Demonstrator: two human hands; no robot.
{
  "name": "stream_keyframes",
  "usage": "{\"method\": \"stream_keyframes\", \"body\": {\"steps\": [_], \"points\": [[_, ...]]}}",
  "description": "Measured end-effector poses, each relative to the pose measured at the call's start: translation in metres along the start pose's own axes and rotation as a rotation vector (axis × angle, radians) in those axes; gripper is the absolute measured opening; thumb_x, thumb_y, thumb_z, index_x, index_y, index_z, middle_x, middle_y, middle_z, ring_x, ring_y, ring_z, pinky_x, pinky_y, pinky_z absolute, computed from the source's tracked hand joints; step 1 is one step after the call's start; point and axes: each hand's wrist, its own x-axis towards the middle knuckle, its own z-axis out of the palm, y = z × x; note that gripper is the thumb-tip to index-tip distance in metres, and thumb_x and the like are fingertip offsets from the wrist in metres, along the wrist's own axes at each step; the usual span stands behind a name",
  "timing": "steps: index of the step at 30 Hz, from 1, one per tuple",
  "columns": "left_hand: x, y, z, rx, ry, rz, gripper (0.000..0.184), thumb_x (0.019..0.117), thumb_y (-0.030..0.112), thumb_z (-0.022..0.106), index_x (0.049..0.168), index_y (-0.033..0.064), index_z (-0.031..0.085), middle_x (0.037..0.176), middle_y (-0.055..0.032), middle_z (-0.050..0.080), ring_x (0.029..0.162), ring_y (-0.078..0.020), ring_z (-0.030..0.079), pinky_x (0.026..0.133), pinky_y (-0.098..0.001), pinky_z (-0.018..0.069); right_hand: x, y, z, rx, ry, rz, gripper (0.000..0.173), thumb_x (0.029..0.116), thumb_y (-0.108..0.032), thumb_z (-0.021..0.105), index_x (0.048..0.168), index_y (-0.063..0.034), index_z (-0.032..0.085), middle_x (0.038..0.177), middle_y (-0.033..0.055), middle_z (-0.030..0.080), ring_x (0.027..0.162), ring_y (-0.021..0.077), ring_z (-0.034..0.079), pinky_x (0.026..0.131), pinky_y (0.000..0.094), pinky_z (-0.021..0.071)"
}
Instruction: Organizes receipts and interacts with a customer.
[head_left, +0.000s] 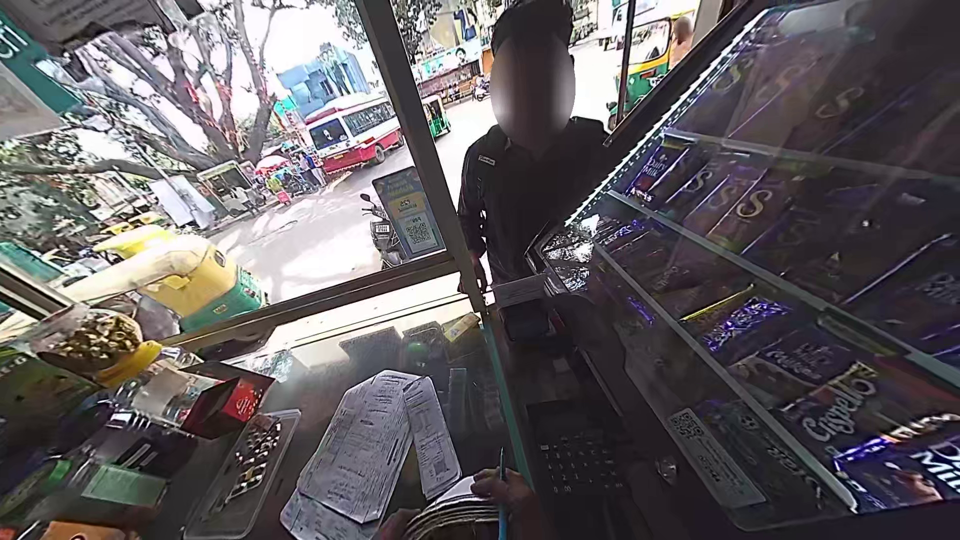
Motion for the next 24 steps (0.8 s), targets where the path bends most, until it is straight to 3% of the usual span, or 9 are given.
{"method": "stream_keyframes", "body": {"steps": [8,11,17,22,24], "points": [[-0.004,-0.004,-0.005,-0.062,-0.019,-0.035,0.030,0.0839,0.015,0.075,0.113,0.0103,0.075,0.109,-0.0086,0.075,0.104,-0.0258,0.072,0.094,-0.0553,0.0558,-0.002,-0.001,0.002,-0.010,-0.001,-0.007,0.028,0.0827,-0.004,0.070,0.109,-0.0103,0.078,0.118,0.0074,0.075,0.113,0.0289,0.069,0.100,0.0527,0.0531],[-0.003,-0.004,-0.003,-0.055,-0.012,-0.088,0.031,0.0814,0.013,0.075,0.112,0.0143,0.076,0.107,-0.0061,0.076,0.102,-0.0250,0.072,0.091,-0.0560,0.0568,-0.002,0.002,0.004,-0.017,0.010,-0.008,0.034,0.0760,-0.005,0.076,0.109,-0.0125,0.078,0.118,0.0059,0.075,0.113,0.0270,0.069,0.099,0.0511,0.0540],[-0.002,-0.001,-0.005,-0.017,0.029,-0.064,0.033,0.0769,0.009,0.078,0.109,0.0148,0.076,0.102,-0.0057,0.076,0.097,-0.0255,0.073,0.085,-0.0567,0.0580,-0.001,0.002,0.005,-0.049,0.020,-0.007,0.031,0.0805,-0.008,0.072,0.110,-0.0162,0.078,0.119,0.0013,0.074,0.114,0.0236,0.069,0.100,0.0472,0.0547],[0.002,0.003,-0.004,-0.036,0.003,-0.063,0.033,0.0784,0.014,0.078,0.111,0.0141,0.076,0.105,-0.0064,0.076,0.098,-0.0265,0.073,0.087,-0.0578,0.0575,0.002,0.001,-0.001,-0.086,0.059,-0.020,0.035,0.0753,-0.015,0.080,0.110,-0.0155,0.078,0.118,0.0009,0.075,0.113,0.0217,0.070,0.100,0.0454,0.0550],[0.002,0.000,-0.005,-0.030,-0.021,-0.071,0.032,0.0806,0.018,0.077,0.112,0.0147,0.076,0.106,-0.0062,0.076,0.100,-0.0268,0.073,0.087,-0.0580,0.0573,0.002,0.002,0.003,-0.087,0.067,-0.013,0.033,0.0772,-0.011,0.073,0.109,-0.0147,0.078,0.117,0.0012,0.076,0.111,0.0223,0.070,0.098,0.0460,0.0554]]}}
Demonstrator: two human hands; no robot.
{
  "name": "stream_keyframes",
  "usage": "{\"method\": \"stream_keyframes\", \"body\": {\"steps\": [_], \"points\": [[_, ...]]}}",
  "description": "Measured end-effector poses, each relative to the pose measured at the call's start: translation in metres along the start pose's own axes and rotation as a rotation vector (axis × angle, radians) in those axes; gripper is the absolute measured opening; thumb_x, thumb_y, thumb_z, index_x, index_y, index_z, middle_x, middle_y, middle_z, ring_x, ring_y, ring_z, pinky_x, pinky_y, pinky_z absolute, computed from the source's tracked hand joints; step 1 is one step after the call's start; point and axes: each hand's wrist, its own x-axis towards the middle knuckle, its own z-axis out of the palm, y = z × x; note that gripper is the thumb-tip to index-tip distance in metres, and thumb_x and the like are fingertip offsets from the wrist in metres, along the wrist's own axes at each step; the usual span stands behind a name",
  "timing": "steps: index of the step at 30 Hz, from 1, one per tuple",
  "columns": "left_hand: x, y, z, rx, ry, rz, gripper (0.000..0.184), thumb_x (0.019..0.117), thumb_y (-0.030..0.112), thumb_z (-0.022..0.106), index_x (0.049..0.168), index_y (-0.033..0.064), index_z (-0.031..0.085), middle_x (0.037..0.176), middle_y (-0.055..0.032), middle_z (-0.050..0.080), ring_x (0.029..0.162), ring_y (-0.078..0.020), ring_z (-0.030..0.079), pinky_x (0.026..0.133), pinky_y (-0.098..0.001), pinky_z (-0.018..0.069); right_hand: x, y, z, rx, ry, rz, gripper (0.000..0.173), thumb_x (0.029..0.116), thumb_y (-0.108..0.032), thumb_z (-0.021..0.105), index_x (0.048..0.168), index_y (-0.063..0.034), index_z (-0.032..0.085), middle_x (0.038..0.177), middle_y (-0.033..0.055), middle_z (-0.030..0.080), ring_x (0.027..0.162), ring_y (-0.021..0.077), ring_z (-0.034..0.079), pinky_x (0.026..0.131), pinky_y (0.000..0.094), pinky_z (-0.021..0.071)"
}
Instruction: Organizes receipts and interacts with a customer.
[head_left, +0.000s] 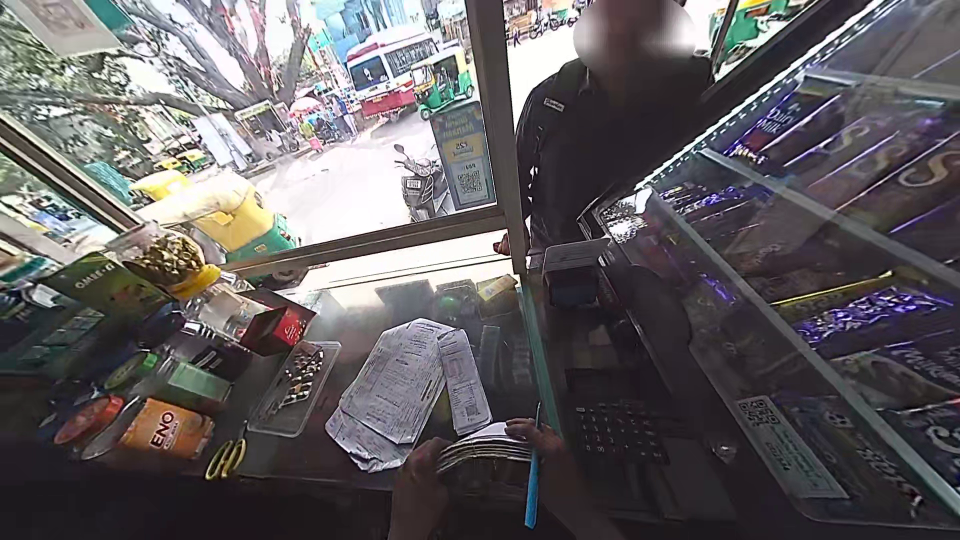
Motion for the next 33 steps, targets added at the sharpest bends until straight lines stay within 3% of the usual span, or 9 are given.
{"method": "stream_keyframes", "body": {"steps": [5,8,10,14,18,23,26,30,33], "points": [[-0.001,-0.003,0.003,0.039,-0.039,0.024,0.033,0.0807,0.025,0.078,0.112,0.0159,0.075,0.106,-0.0054,0.076,0.100,-0.0261,0.073,0.086,-0.0547,0.0585,-0.005,0.002,-0.003,-0.006,-0.027,0.005,0.030,0.0807,-0.015,0.070,0.110,-0.0129,0.077,0.117,0.0020,0.076,0.112,0.0200,0.070,0.100,0.0453,0.0544],[0.004,0.000,0.004,0.038,-0.062,0.063,0.034,0.0789,0.021,0.078,0.112,0.0145,0.075,0.105,-0.0069,0.076,0.099,-0.0289,0.073,0.084,-0.0560,0.0581,-0.002,0.003,-0.010,0.011,-0.046,0.005,0.031,0.0809,-0.003,0.066,0.109,-0.0071,0.076,0.117,0.0070,0.075,0.112,0.0235,0.070,0.100,0.0465,0.0549],[0.002,-0.005,0.005,0.046,-0.049,0.088,0.033,0.0788,0.021,0.077,0.111,0.0139,0.075,0.103,-0.0071,0.076,0.097,-0.0293,0.073,0.082,-0.0550,0.0583,-0.002,0.004,-0.006,0.025,-0.046,-0.006,0.029,0.0813,-0.004,0.066,0.108,-0.0053,0.076,0.115,0.0077,0.075,0.112,0.0222,0.070,0.100,0.0441,0.0545],[0.003,-0.003,0.005,0.055,-0.019,0.120,0.035,0.0764,0.016,0.078,0.111,0.0153,0.076,0.104,-0.0078,0.076,0.095,-0.0314,0.073,0.080,-0.0568,0.0585,0.001,0.012,-0.005,-0.012,0.009,-0.083,0.025,0.0846,-0.017,0.069,0.108,-0.0101,0.076,0.114,0.0026,0.076,0.112,0.0145,0.070,0.100,0.0373,0.0554],[-0.004,-0.001,-0.001,0.099,0.008,0.144,0.036,0.0702,0.008,0.077,0.105,0.0173,0.077,0.093,-0.0063,0.076,0.084,-0.0311,0.074,0.068,-0.0580,0.0576,-0.006,0.006,-0.005,-0.026,0.009,0.000,0.025,0.0836,-0.009,0.072,0.108,-0.0118,0.078,0.111,0.0002,0.077,0.105,0.0127,0.072,0.096,0.0358,0.0580],[0.000,0.042,-0.072,0.299,-0.409,0.124,0.030,0.0808,0.028,0.074,0.108,0.0147,0.073,0.093,-0.0108,0.075,0.093,-0.0335,0.072,0.079,-0.0588,0.0534,-0.005,-0.016,-0.033,0.097,-0.115,-0.016,0.043,0.0782,-0.027,0.080,0.118,-0.0112,0.075,0.113,-0.0007,0.077,0.103,0.0052,0.072,0.093,0.0266,0.0582],[0.024,0.042,-0.081,0.319,-0.622,0.184,0.035,0.0822,0.035,0.077,0.108,0.0125,0.070,0.099,-0.0124,0.073,0.099,-0.0348,0.069,0.083,-0.0610,0.0519,-0.015,-0.017,-0.036,0.145,-0.187,-0.005,0.052,0.0753,-0.021,0.082,0.125,-0.0094,0.072,0.118,0.0002,0.076,0.107,0.0047,0.071,0.096,0.0258,0.0576],[0.057,0.031,-0.079,0.202,-0.656,0.263,0.056,0.0802,0.036,0.081,0.130,0.0185,0.064,0.114,-0.0139,0.071,0.107,-0.0372,0.067,0.088,-0.0644,0.0508,-0.015,-0.015,-0.028,0.136,-0.150,0.005,0.060,0.0723,-0.026,0.084,0.127,-0.0056,0.070,0.121,0.0009,0.075,0.112,0.0024,0.068,0.099,0.0222,0.0550],[0.071,0.019,-0.072,0.048,-0.513,0.258,0.064,0.0875,0.040,0.076,0.144,0.0213,0.054,0.129,-0.0111,0.068,0.119,-0.0333,0.064,0.097,-0.0619,0.0497,-0.018,-0.010,-0.024,0.149,-0.063,0.005,0.057,0.0736,-0.031,0.086,0.123,-0.0059,0.071,0.117,0.0002,0.076,0.108,-0.0004,0.069,0.097,0.0194,0.0553]]}}
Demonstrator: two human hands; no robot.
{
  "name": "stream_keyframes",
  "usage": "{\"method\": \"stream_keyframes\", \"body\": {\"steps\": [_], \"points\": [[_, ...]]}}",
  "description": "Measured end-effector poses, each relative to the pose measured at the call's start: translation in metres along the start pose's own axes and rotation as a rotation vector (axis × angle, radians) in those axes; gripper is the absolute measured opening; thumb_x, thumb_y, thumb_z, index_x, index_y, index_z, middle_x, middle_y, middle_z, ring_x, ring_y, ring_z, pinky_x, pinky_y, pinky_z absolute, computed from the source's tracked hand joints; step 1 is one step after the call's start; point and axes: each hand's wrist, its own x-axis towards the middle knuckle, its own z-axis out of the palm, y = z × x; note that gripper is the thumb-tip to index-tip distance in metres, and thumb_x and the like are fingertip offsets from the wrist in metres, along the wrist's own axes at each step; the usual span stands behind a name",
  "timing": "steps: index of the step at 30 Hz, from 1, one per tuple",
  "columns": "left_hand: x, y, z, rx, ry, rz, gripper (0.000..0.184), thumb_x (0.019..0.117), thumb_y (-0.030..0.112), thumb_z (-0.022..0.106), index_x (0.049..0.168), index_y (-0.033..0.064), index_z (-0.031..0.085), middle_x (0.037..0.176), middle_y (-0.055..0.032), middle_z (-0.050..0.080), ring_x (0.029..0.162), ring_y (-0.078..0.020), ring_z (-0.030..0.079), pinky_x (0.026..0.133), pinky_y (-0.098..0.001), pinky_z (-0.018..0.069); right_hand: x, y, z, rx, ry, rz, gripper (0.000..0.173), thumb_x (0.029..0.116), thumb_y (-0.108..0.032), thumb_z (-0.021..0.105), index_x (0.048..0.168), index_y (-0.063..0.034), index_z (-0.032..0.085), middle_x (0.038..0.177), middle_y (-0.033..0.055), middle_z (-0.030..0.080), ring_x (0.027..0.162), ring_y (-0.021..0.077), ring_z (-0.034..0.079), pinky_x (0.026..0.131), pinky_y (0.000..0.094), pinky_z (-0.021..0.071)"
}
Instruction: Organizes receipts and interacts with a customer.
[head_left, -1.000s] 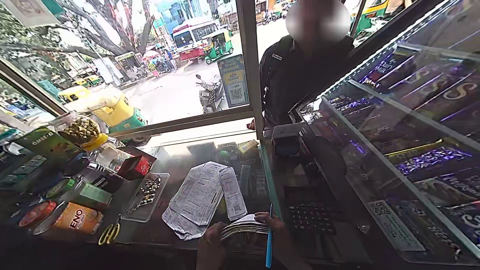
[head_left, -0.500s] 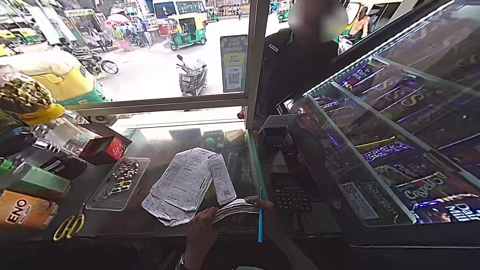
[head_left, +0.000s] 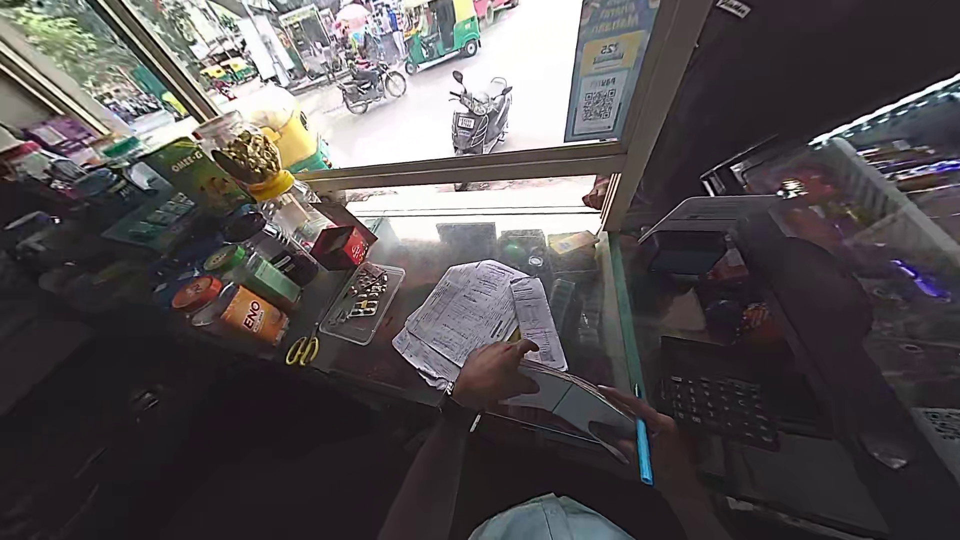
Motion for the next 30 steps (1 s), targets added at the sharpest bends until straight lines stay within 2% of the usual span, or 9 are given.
{"method": "stream_keyframes", "body": {"steps": [3,4,6,7,9,11,16,23,30], "points": [[0.000,-0.022,0.001,-0.400,0.444,0.106,0.059,0.0884,0.027,0.077,0.141,0.0085,0.058,0.138,-0.0129,0.063,0.123,-0.0246,0.063,0.102,-0.0463,0.0538,-0.004,0.000,0.005,0.049,0.025,0.040,0.055,0.0730,-0.026,0.087,0.122,-0.0059,0.071,0.115,-0.0007,0.076,0.104,-0.0006,0.070,0.093,0.0188,0.0575],[-0.002,-0.024,-0.002,-0.622,0.597,0.151,0.057,0.0897,0.018,0.075,0.141,0.0013,0.056,0.140,-0.0157,0.061,0.121,-0.0241,0.065,0.098,-0.0416,0.0573,-0.005,0.000,0.005,0.053,0.024,0.066,0.056,0.0732,-0.026,0.087,0.122,-0.0053,0.071,0.114,-0.0006,0.076,0.103,-0.0007,0.070,0.091,0.0188,0.0579],[-0.005,-0.022,-0.014,-1.105,0.852,0.203,0.054,0.0955,0.002,0.061,0.146,-0.0068,0.043,0.143,-0.0209,0.056,0.118,-0.0285,0.066,0.092,-0.0437,0.0598,0.000,0.002,0.004,0.028,0.035,0.083,0.056,0.0730,-0.029,0.087,0.122,-0.0064,0.071,0.112,-0.0013,0.077,0.100,-0.0019,0.070,0.090,0.0177,0.0578],[-0.007,-0.023,-0.019,-1.329,0.950,0.205,0.050,0.1015,0.005,0.050,0.149,-0.0039,0.038,0.145,-0.0204,0.054,0.117,-0.0304,0.066,0.091,-0.0469,0.0593,0.002,0.003,0.004,0.021,0.042,0.079,0.055,0.0731,-0.029,0.087,0.121,-0.0071,0.072,0.111,-0.0016,0.077,0.100,-0.0017,0.071,0.089,0.0178,0.0581],[-0.015,-0.030,-0.020,-1.714,1.091,0.187,0.050,0.1115,0.035,0.027,0.152,0.0050,0.034,0.147,-0.0165,0.052,0.122,-0.0315,0.062,0.095,-0.0507,0.0562,0.002,0.003,0.005,0.007,0.055,0.068,0.054,0.0734,-0.030,0.087,0.120,-0.0077,0.073,0.110,-0.0021,0.077,0.099,-0.0015,0.071,0.089,0.0181,0.0585],[-0.022,-0.040,-0.014,-2.011,1.161,0.195,0.077,0.1050,0.062,0.011,0.153,0.0064,0.031,0.148,-0.0172,0.048,0.131,-0.0338,0.055,0.104,-0.0547,0.0487,0.001,0.001,0.004,0.014,0.050,0.051,0.052,0.0750,-0.029,0.087,0.120,-0.0068,0.073,0.111,-0.0012,0.077,0.101,0.0002,0.071,0.090,0.0196,0.0590],[-0.023,-0.062,0.015,-2.107,1.228,0.221,0.093,0.0965,0.072,-0.004,0.154,0.0056,0.027,0.155,-0.0164,0.041,0.139,-0.0337,0.047,0.109,-0.0583,0.0418,0.000,-0.001,0.003,0.040,0.032,0.055,0.051,0.0767,-0.021,0.087,0.121,-0.0017,0.071,0.114,0.0045,0.076,0.103,0.0060,0.072,0.092,0.0249,0.0607],[-0.009,-0.078,0.033,-2.203,1.258,0.213,0.097,0.0924,0.078,-0.002,0.160,0.0115,0.015,0.165,-0.0145,0.025,0.150,-0.0337,0.032,0.116,-0.0597,0.0330,0.001,0.003,0.006,0.088,0.039,0.059,0.051,0.0766,-0.019,0.087,0.122,-0.0033,0.071,0.114,0.0030,0.076,0.103,0.0059,0.072,0.091,0.0251,0.0610],[0.013,-0.105,0.079,-2.166,1.186,0.279,0.092,0.0924,0.076,-0.007,0.160,0.0178,0.014,0.162,-0.0104,0.034,0.147,-0.0320,0.038,0.115,-0.0597,0.0339,0.001,0.003,0.008,0.066,0.059,0.076,0.052,0.0758,-0.022,0.088,0.123,-0.0072,0.072,0.111,0.0011,0.077,0.100,0.0041,0.072,0.089,0.0267,0.0617]]}}
